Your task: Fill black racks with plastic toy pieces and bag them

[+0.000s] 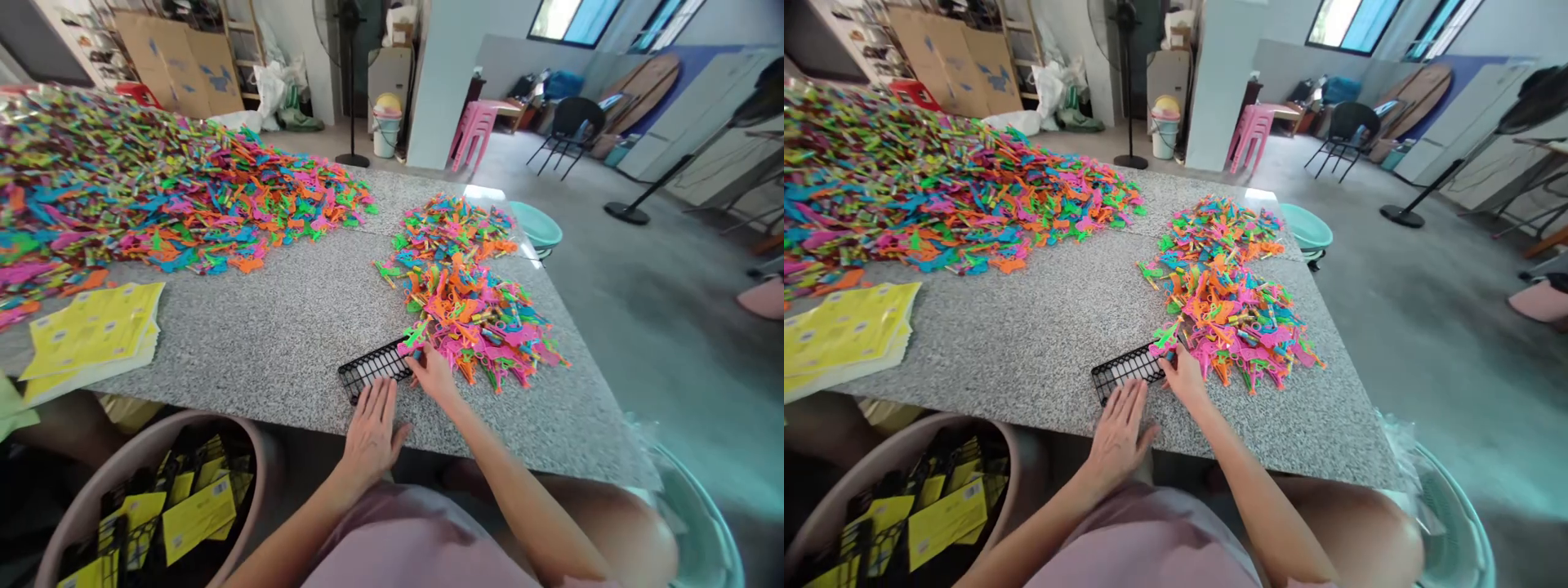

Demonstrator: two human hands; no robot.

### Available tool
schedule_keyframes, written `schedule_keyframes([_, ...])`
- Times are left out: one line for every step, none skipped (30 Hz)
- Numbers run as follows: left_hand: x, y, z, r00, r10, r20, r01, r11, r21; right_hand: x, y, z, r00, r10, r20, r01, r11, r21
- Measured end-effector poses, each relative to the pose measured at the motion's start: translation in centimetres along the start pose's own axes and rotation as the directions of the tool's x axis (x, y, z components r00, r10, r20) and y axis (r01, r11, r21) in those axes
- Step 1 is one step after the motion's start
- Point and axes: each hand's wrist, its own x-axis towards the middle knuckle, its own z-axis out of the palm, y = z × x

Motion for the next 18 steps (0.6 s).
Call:
schedule_keyframes([-0.3,0.6,0.3,1.0,-0.007,-0.006,0.007,1.0,-0.006,0.0,0.1,0.0,1.0,-0.001,-0.004,0.001,1.0,0.02])
schedule_keyframes([-0.6,1.1,0.6,1.0,-0.025,-0.01,0.025,1.0,-0.006,0.0,0.1,0.1,1.0,-0.005,-0.005,0.005,1.0,0.03])
schedule_keyframes([-0.7,1.6,0.9,0.999,-0.047,-0.013,0.047,0.999,-0.001,0.1,0.2,0.1,1.0,-0.011,-0.006,0.011,1.0,0.029])
schedule_keyframes([-0.7,2.0,1.2,0.997,-0.069,-0.017,0.069,0.998,0.004,0.1,0.2,0.1,1.0,-0.019,-0.002,0.019,1.0,0.021])
schedule_keyframes([-0.6,2.3,1.5,0.996,-0.085,-0.019,0.085,0.996,0.008,0.1,0.2,0.2,1.0,-0.027,0.002,0.027,1.0,0.016])
schedule_keyframes([-0.5,2.5,1.6,0.995,-0.093,-0.018,0.094,0.996,0.012,0.1,0.1,0.5,0.999,-0.033,0.007,0.033,0.999,0.021])
schedule_keyframes([-0.4,2.5,1.8,0.995,-0.098,-0.014,0.098,0.995,0.015,-0.1,-0.1,0.8,0.999,-0.039,0.021,0.038,0.998,0.041])
schedule_keyframes([-0.4,2.6,1.9,0.995,-0.102,-0.008,0.102,0.995,0.016,-0.4,-0.4,1.3,0.998,-0.05,0.048,0.046,0.996,0.072])
schedule_keyframes([-0.4,2.5,2.0,0.994,-0.107,0.001,0.107,0.994,0.017,-0.8,-0.7,1.9,0.994,-0.066,0.09,0.056,0.992,0.112])
schedule_keyframes([-0.5,2.5,2.1,0.994,-0.113,0.011,0.112,0.994,0.016,-1.3,-1.2,2.5,0.985,-0.09,0.144,0.068,0.986,0.151])
schedule_keyframes([-0.6,2.5,2.2,0.993,-0.118,0.023,0.117,0.993,0.013,-1.8,-1.7,3.1,0.972,-0.117,0.203,0.08,0.98,0.181])
schedule_keyframes([-0.7,2.4,2.4,0.992,-0.12,0.035,0.12,0.993,0.008,-2.3,-2.3,3.8,0.956,-0.14,0.258,0.093,0.978,0.187])
schedule_keyframes([-0.9,2.4,2.6,0.992,-0.12,0.048,0.121,0.993,0.001,-2.6,-2.8,4.3,0.944,-0.152,0.294,0.107,0.981,0.163])
schedule_keyframes([-1.1,2.4,2.9,0.991,-0.118,0.06,0.118,0.993,-0.007,-3.0,-3.3,4.8,0.939,-0.153,0.309,0.125,0.986,0.111])
schedule_keyframes([-1.2,2.4,3.2,0.991,-0.114,0.072,0.116,0.993,-0.017,-3.2,-3.6,5.2,0.939,-0.154,0.309,0.148,0.988,0.041])
schedule_keyframes([-1.4,2.4,3.5,0.99,-0.111,0.084,0.114,0.993,-0.027,-3.3,-3.9,5.6,0.94,-0.164,0.3,0.184,0.982,-0.038])
schedule_keyframes([-1.5,2.4,3.9,0.99,-0.109,0.095,0.113,0.993,-0.037,-3.4,-4.1,5.9,0.938,-0.19,0.29,0.232,0.965,-0.119])
schedule_keyframes([-1.6,2.3,4.3,0.989,-0.107,0.105,0.112,0.993,-0.048,-3.4,-4.2,6.1,0.932,-0.225,0.283,0.286,0.939,-0.193])
